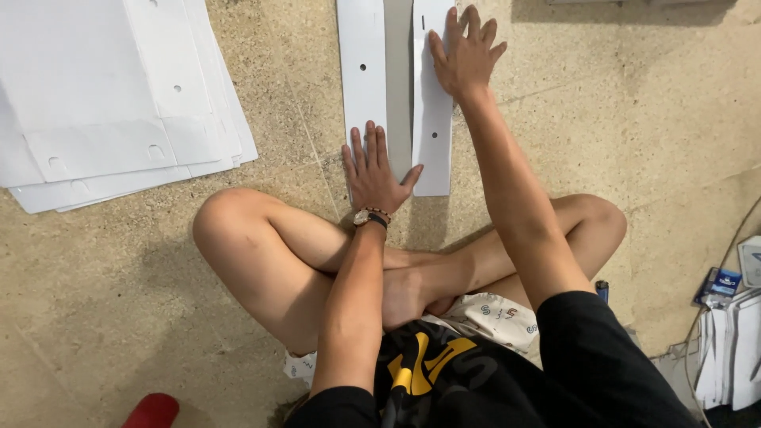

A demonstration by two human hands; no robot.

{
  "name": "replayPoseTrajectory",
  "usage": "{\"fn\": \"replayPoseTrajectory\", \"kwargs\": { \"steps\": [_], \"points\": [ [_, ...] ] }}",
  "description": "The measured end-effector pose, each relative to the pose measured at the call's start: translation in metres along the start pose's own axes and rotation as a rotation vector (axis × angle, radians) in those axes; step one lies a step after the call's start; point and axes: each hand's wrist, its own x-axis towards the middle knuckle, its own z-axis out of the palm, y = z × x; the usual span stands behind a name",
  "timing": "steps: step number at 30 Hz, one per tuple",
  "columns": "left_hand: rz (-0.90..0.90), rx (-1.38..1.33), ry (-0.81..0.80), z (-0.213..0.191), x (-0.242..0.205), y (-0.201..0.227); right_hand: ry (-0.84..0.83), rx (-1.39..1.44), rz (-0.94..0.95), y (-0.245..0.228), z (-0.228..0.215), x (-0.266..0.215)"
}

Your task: The person sits on the floor and folds a flat white cardboard sheet along pre-scored lines. They smooth the creases with their hands, flip the sheet, and continue folding the side flaps inward to form a box shape.

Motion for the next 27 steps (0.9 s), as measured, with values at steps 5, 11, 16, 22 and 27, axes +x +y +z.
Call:
{"fn": "replayPoseTrajectory", "kwargs": {
  "steps": [5,11,16,22,27],
  "points": [
    [0.013,0.057,0.007,0.001,-0.002,0.002,-0.080,-0.042,0.078,0.001,-0.008,-0.027],
    [0.010,0.088,0.014,0.004,-0.002,0.000,-0.187,-0.149,0.045,0.002,-0.015,-0.061],
    [0.013,0.038,0.013,0.003,-0.003,0.001,0.037,-0.257,-0.199,0.023,0.012,-0.072],
    [0.017,-0.051,0.093,0.007,-0.004,0.000,0.063,-0.226,-0.238,0.024,0.012,-0.082],
    [0.003,-0.053,0.046,0.004,-0.003,0.001,0.149,-0.267,-0.271,0.034,0.030,-0.096]
  ]
}}
